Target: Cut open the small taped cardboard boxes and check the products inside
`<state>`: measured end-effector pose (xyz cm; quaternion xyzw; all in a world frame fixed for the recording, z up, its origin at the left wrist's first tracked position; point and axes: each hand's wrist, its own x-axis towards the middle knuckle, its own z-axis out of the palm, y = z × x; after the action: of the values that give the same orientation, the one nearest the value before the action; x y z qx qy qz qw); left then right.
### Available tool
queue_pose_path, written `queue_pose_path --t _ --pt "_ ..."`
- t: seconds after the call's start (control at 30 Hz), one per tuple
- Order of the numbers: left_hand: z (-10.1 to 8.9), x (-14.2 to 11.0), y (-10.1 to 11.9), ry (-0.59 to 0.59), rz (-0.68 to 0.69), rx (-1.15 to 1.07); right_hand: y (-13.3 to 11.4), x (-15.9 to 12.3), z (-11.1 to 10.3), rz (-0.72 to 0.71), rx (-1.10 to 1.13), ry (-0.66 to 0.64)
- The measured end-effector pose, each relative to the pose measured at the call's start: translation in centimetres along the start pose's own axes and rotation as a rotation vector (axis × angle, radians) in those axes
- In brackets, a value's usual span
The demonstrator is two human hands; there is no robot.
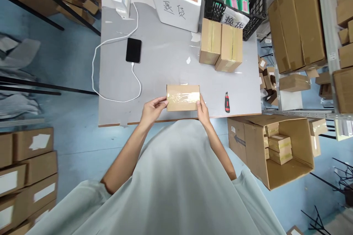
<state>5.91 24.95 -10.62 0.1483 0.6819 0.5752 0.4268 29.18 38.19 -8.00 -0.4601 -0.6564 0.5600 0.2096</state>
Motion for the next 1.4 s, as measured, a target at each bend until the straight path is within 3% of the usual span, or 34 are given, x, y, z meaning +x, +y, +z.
queue_pose_path --t 0.23,0.33,0.5,0.67,0.77,0.93,1.03,1.23,1.4 --pt "0.5 1.0 -1.1 0.002 -0.007 -0.019 0.7 1.5 -1.2 -0.001 0.056 -0.080" --pt "1.2 2.3 -2.8 0.025 -0.143 0.002 1.1 1.4 -1.9 -0.007 0.022 -0.065" --pt "2.4 4.0 -5.7 0.015 -0.343 0.071 3.0 1.5 -4.2 0.026 -0.104 0.126" --pt "4.3 4.1 -6.6 -0.066 -0.348 0.027 3.8 2.5 -8.5 0.148 -0.135 0.420" --pt "5.6 3.9 -6.3 -0.121 -0.316 -0.014 2.9 2.2 -9.5 0.092 -0.168 0.402" --pt "6.2 3.6 -5.2 -0.164 -0.257 -0.058 1.2 1.0 -7.7 0.101 -0.269 0.254" --pt "4.1 3.2 -4.6 -0.125 -0.201 -0.054 1.3 1.0 -6.6 0.117 -0.183 0.215" --pt "-1.6 2.2 -3.9 -0.051 -0.079 0.133 3.6 2.0 -3.4 0.110 -0.104 0.012" --pt "-2.1 3.0 -3.7 -0.053 -0.098 0.158 5.4 2.8 -1.4 0.144 -0.128 0.015"
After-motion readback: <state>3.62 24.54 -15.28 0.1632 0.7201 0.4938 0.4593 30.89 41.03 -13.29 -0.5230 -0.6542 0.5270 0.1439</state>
